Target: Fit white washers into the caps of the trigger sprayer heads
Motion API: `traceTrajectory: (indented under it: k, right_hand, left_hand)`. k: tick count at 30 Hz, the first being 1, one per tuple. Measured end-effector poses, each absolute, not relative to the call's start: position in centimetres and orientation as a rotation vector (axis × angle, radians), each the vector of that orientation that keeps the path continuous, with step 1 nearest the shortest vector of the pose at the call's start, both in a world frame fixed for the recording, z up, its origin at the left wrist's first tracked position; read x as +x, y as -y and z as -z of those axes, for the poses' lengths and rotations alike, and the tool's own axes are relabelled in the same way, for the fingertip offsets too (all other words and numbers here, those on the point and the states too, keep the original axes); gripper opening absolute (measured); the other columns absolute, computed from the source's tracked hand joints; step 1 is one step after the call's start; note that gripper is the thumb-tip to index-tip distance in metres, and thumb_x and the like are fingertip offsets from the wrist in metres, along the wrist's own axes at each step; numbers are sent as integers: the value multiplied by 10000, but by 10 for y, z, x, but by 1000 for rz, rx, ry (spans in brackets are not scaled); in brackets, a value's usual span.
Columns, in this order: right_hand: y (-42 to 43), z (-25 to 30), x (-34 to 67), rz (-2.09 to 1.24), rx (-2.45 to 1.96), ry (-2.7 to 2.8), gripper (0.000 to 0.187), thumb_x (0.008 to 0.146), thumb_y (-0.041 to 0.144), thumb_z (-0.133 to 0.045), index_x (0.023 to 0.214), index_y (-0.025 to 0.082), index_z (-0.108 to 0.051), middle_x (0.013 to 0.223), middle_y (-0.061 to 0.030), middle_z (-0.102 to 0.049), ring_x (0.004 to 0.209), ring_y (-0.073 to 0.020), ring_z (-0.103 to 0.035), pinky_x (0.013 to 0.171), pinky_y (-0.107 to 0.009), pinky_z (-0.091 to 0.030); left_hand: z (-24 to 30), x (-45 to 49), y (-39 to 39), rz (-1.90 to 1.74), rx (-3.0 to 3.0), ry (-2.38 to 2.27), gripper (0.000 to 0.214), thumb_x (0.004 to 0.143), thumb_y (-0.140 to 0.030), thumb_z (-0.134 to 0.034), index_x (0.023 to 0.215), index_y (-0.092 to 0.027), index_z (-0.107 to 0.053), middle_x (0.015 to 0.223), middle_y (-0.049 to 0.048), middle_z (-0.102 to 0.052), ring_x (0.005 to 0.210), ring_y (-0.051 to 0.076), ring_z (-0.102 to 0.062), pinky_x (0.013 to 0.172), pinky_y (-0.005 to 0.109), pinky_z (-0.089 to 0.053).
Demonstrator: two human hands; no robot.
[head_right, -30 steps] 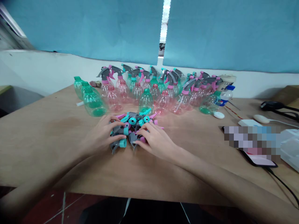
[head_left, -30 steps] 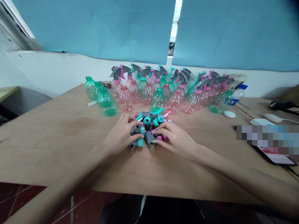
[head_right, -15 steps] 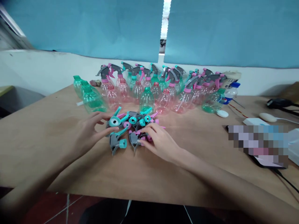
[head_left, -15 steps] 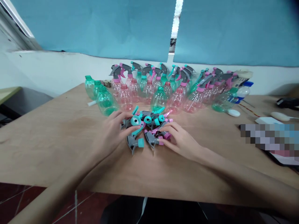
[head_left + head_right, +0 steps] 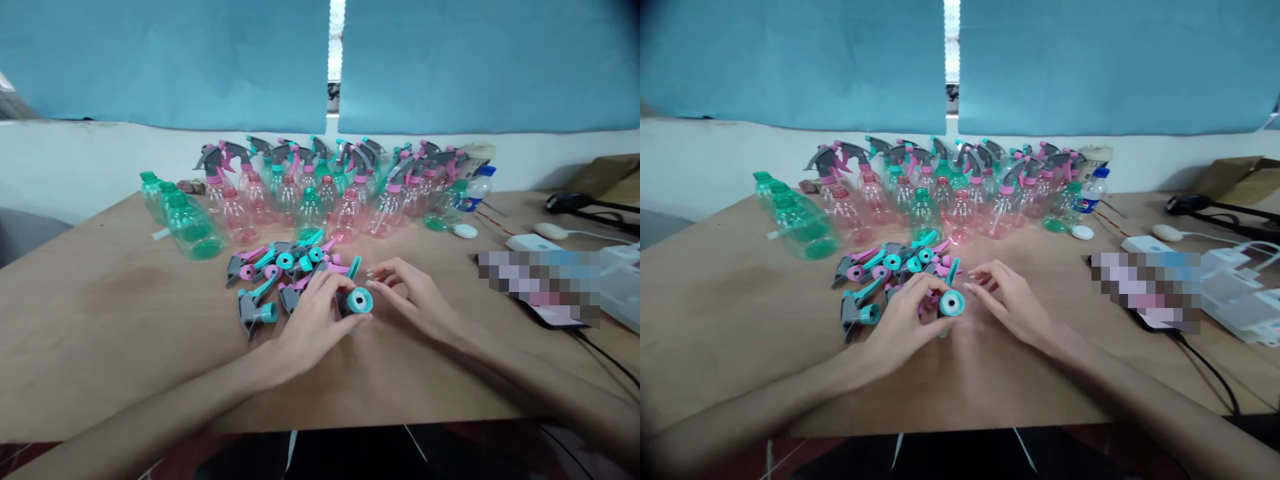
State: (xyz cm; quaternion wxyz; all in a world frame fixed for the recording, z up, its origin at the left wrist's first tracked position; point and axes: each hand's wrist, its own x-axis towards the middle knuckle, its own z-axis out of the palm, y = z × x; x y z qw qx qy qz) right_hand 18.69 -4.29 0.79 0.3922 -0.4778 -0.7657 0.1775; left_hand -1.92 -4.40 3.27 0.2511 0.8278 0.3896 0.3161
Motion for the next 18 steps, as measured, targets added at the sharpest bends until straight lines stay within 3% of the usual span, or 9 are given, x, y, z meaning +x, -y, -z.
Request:
traceTrajectory:
  k: [4,9,14,18]
  right_hand:
    - [48,-5,207,-586,-1276,1839,216,901,379,-507,1020,208,-566,1015,-67,-648,839,-194,-636,691,-339,-541]
    - [40,-2,222,-761,-1265,1740,290,910,402,-497,1116,201,-527,1089,-80,-644,969,-204,-631,800,-368,-529]
    - [21,8,225,-775,-1199,1672,625,811,409,-639,1336,241,-345,1321,-123,-503,1112,-237,-575,879,-427,-506]
    - [10,13,223,-906,-1172,1658,524,826,391,-622,1283,240,-415,1204,-94,-592,1017,-211,-626,868,-413,-514]
  left_hand:
    - [-17,16,35,-823,2159,-1045,225,772,-268,-691,913,-201,-529,930,26,-589,808,191,-574,691,322,-476]
    - [-4,40,25,-813,2184,-1002,231,795,-251,-670,989,-203,-555,962,32,-598,852,206,-586,727,343,-488]
    - [-2,40,16,-851,2224,-937,238,845,-257,-622,1074,-210,-574,1102,58,-574,1015,227,-560,846,377,-485]
    - [-4,35,14,-853,2210,-968,271,845,-222,-616,1114,-235,-578,1162,50,-556,1092,224,-533,934,391,-451]
